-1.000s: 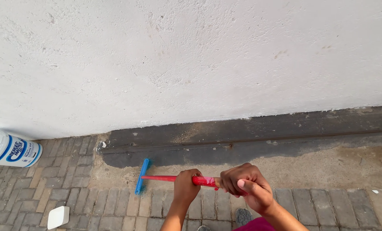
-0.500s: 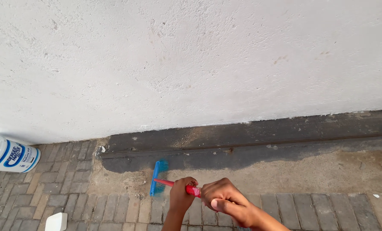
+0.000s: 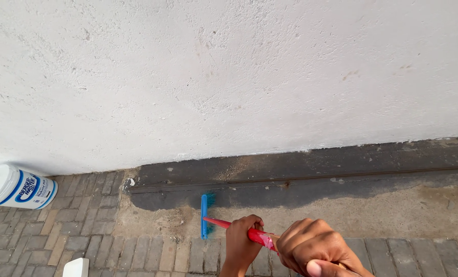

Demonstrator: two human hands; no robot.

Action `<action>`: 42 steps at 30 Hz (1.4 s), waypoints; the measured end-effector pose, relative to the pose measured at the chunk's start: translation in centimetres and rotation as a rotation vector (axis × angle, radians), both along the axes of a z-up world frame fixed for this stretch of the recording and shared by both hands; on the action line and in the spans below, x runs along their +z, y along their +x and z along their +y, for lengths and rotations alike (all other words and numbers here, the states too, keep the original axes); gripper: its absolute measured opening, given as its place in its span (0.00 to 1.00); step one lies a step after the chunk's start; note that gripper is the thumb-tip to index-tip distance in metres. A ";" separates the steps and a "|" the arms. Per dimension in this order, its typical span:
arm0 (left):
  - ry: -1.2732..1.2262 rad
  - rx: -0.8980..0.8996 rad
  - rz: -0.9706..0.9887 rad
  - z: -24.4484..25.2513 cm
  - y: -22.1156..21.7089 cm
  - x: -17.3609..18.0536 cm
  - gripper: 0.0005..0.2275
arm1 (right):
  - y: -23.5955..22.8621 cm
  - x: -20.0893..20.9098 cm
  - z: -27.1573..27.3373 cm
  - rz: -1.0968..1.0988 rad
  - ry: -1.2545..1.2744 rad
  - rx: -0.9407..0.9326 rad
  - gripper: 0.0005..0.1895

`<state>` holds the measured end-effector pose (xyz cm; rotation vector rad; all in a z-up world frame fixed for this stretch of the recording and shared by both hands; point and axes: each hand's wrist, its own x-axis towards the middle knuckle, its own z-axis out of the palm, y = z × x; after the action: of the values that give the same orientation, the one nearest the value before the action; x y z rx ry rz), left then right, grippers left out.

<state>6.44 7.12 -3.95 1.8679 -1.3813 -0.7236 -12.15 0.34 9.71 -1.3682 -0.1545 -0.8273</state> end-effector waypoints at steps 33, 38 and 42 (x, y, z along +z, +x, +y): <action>0.000 0.021 -0.074 3.2 2.8 2.5 0.07 | 2.4 3.4 1.8 -0.150 0.063 0.047 0.26; 0.088 -0.031 0.029 4.2 3.8 -0.4 0.08 | 3.6 -0.8 2.9 -0.065 0.071 0.017 0.25; 0.170 0.132 -0.015 7.3 9.0 -7.8 0.05 | 7.0 -7.5 4.7 0.275 -0.085 0.054 0.24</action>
<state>15.39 14.39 -11.75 2.0784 -1.2241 -0.7819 -5.10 5.05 2.20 -1.5368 -0.0126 -0.5854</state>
